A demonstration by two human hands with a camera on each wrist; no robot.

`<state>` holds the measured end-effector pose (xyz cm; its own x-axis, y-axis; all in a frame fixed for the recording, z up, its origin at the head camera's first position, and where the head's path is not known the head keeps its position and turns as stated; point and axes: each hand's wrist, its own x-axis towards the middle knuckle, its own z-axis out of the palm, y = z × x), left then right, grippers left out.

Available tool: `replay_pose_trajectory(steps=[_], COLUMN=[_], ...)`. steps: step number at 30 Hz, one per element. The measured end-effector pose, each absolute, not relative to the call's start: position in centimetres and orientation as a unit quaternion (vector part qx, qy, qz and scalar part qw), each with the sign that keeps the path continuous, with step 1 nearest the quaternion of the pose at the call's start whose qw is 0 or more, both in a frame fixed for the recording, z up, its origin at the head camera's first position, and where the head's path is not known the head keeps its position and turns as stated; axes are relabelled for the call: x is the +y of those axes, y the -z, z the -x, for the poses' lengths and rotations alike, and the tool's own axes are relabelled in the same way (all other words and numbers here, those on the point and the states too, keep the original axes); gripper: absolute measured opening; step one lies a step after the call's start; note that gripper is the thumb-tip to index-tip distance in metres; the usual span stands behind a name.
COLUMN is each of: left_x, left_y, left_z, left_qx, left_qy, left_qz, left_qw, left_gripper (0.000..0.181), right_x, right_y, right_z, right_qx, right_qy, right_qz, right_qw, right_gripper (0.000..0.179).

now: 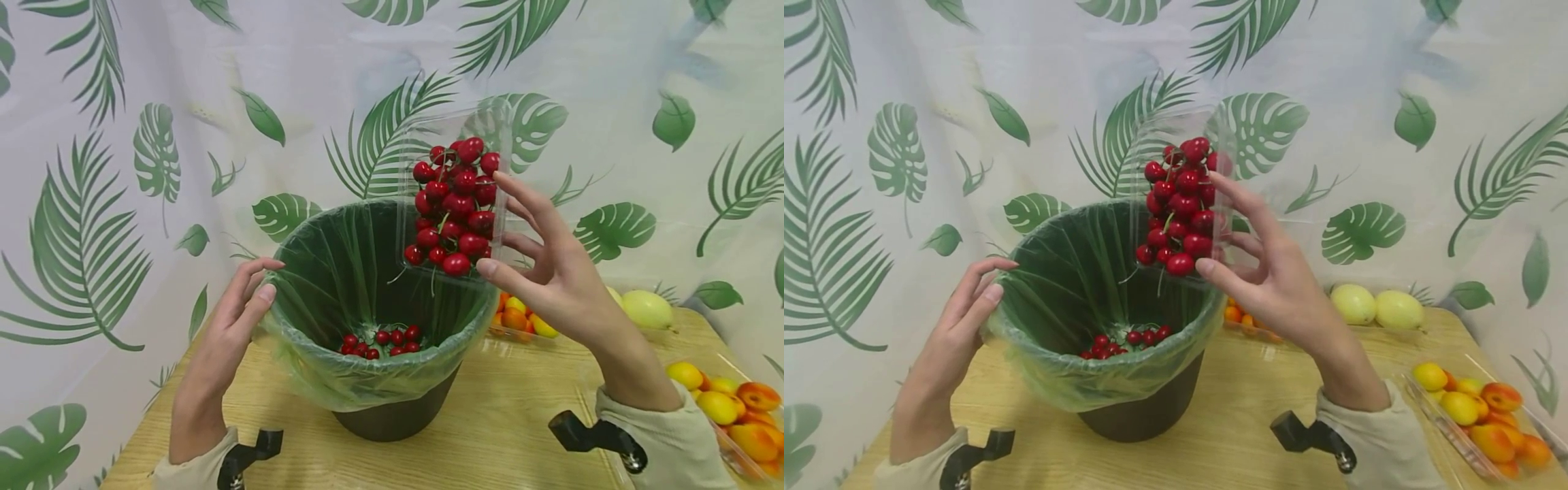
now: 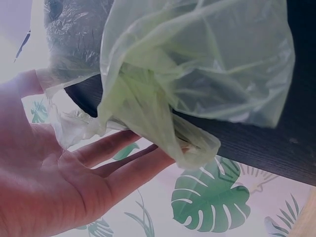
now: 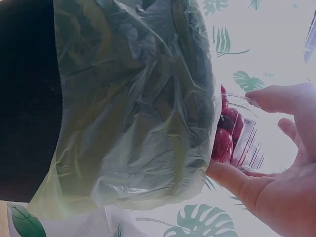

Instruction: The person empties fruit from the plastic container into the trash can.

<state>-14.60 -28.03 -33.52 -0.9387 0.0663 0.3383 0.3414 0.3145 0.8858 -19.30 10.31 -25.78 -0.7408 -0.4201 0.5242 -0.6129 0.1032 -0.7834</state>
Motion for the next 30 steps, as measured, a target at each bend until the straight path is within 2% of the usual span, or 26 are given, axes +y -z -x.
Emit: replay_pose_trajectory(steps=[9, 30], left_x=[-28.06, -28.02], left_y=[33.52, 33.53], left_z=[14.63, 14.65], left_qx=[-0.803, -0.805], left_qy=[0.569, 0.566], left_qz=[0.129, 0.131], left_qw=[0.12, 0.123], left_gripper=[0.036, 0.036], right_x=[10.08, 9.71], right_y=[25.88, 26.0], right_z=[19.28, 18.8], right_qx=[-0.737, -0.76], right_qy=[-0.567, -0.511], right_qz=[-0.361, -0.382], right_qw=[0.073, 0.121], right_gripper=[0.086, 0.088])
